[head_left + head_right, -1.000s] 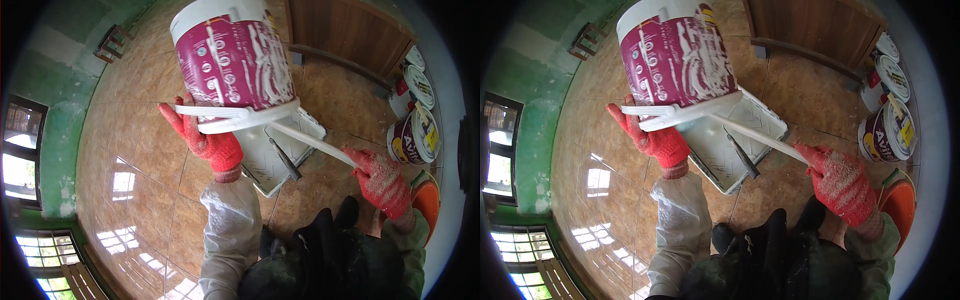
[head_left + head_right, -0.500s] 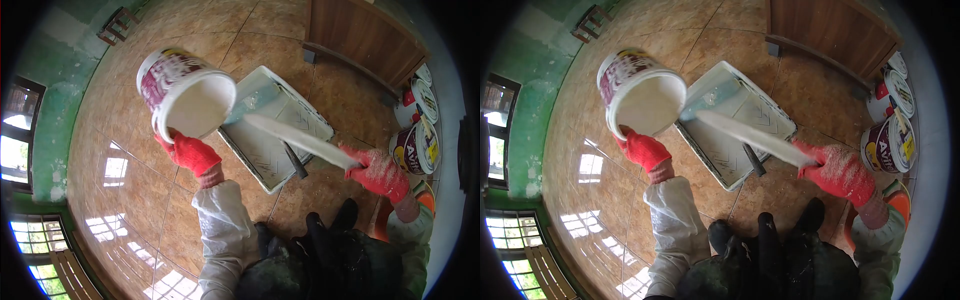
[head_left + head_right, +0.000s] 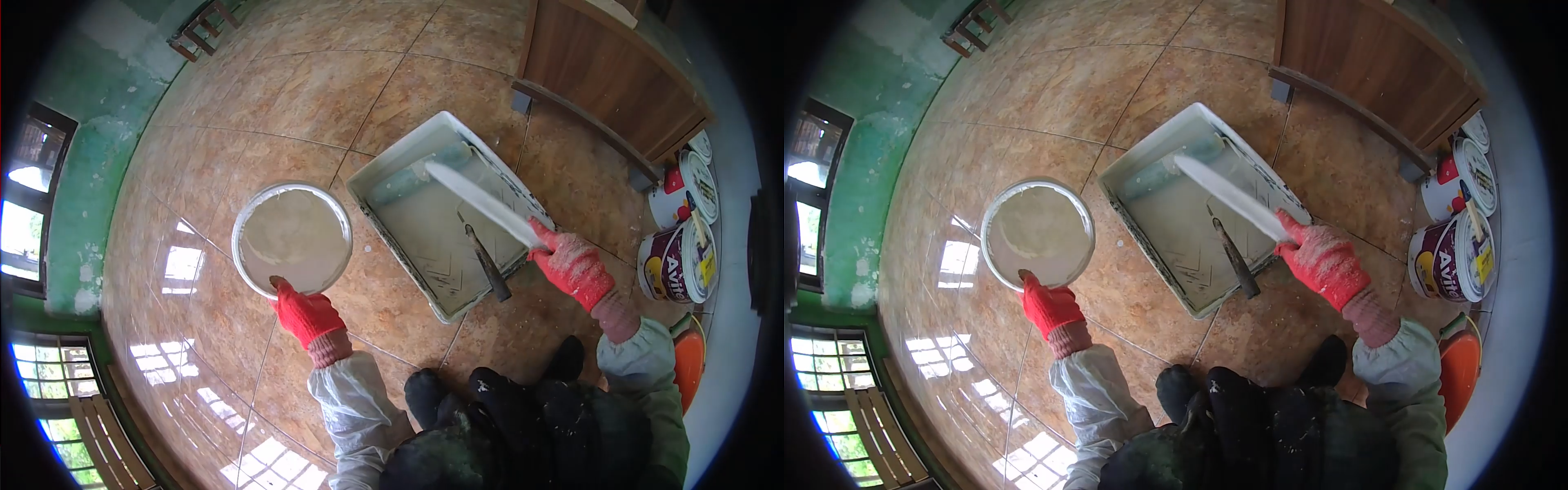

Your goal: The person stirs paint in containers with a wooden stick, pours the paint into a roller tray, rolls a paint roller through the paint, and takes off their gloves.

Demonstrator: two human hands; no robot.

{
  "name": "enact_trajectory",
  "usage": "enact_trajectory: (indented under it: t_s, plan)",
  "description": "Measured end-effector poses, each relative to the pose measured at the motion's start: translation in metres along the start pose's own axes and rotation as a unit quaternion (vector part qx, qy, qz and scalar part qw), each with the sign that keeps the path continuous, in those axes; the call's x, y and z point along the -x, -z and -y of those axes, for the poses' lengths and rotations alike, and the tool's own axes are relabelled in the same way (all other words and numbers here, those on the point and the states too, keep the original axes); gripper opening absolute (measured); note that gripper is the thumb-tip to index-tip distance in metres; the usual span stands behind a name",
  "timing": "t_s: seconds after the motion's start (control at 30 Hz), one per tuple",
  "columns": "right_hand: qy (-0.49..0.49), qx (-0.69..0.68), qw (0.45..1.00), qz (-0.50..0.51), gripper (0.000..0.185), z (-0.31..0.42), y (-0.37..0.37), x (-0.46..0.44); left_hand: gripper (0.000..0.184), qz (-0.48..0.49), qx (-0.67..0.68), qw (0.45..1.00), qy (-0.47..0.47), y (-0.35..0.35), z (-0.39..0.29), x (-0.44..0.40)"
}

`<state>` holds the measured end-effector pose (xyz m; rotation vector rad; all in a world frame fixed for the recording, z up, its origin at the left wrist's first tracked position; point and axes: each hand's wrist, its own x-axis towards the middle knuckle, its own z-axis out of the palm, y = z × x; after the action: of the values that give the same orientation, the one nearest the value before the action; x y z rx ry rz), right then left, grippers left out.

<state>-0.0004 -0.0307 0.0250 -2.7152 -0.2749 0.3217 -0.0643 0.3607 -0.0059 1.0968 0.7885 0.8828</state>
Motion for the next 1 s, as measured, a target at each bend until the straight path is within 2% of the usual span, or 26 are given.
enact_trajectory:
  t_s: [0.07,0.13,0.2,0.33,0.43,0.53,0.6,0.63,0.67,0.73,0.77,0.83,0.87,0.93,0.97,1.0]
  plan:
    - [-0.01,0.026,1.0,0.009,0.053,0.003,-0.002,0.0,0.053,-0.002,0.011,0.999,0.052,0.005,0.006,-0.001]
    - [-0.014,0.052,0.998,0.016,0.054,0.005,-0.002,-0.002,0.053,-0.002,0.008,0.999,0.043,0.002,0.008,0.003]
    - [0.016,0.013,0.999,-0.039,0.054,0.005,-0.002,0.003,0.053,-0.007,0.001,0.999,0.036,0.004,0.009,0.006]
    - [-0.02,0.084,0.996,0.011,0.055,0.01,0.001,-0.003,0.053,-0.013,0.017,0.998,0.055,-0.008,0.004,0.014]
    - [-0.014,0.055,0.998,0.009,0.054,0.006,-0.004,-0.002,0.053,-0.018,0.032,0.998,0.059,-0.012,0.003,0.016]
    - [-0.021,0.021,0.999,-0.034,0.053,0.0,-0.006,-0.005,0.05,-0.022,0.025,0.997,0.074,-0.006,0.01,0.011]
    - [-0.032,0.009,0.999,-0.013,0.053,-0.002,-0.007,-0.014,0.046,-0.007,0.066,0.997,0.038,-0.009,0.011,0.016]
    - [0.029,-0.027,0.998,-0.042,0.054,0.001,-0.001,-0.009,0.044,-0.018,0.079,0.996,0.036,-0.006,0.015,0.01]
    - [0.044,-0.031,0.998,-0.032,0.054,0.011,0.007,-0.003,0.043,-0.022,0.072,0.997,0.027,-0.001,0.021,0.008]
    - [0.008,-0.083,0.997,-0.005,0.055,0.039,0.043,0.01,0.043,-0.033,0.111,0.99,0.08,-0.01,0.002,0.014]
    - [0.013,-0.081,0.997,-0.004,0.055,0.05,0.059,0.015,0.043,-0.037,0.114,0.99,0.078,-0.011,-0.005,0.014]
    - [0.016,-0.135,0.989,0.065,0.058,0.071,0.084,0.026,0.043,0.017,0.023,0.993,0.115,-0.011,-0.016,0.013]
    - [0.018,-0.133,0.989,0.065,0.058,0.084,0.093,0.027,0.043,0.015,0.025,0.993,0.115,-0.007,-0.018,0.008]
    - [0.157,-0.061,0.982,0.089,0.056,0.107,0.105,0.02,0.043,0.07,-0.116,0.988,0.073,0.002,-0.016,-0.005]
    - [0.282,0.008,0.959,0.018,0.059,0.112,0.098,0.013,0.043,0.07,-0.114,0.988,0.074,0.007,-0.014,-0.008]
    - [0.282,0.009,0.959,0.018,0.059,0.123,0.097,0.006,0.041,0.039,-0.212,0.976,0.033,0.011,-0.013,-0.012]
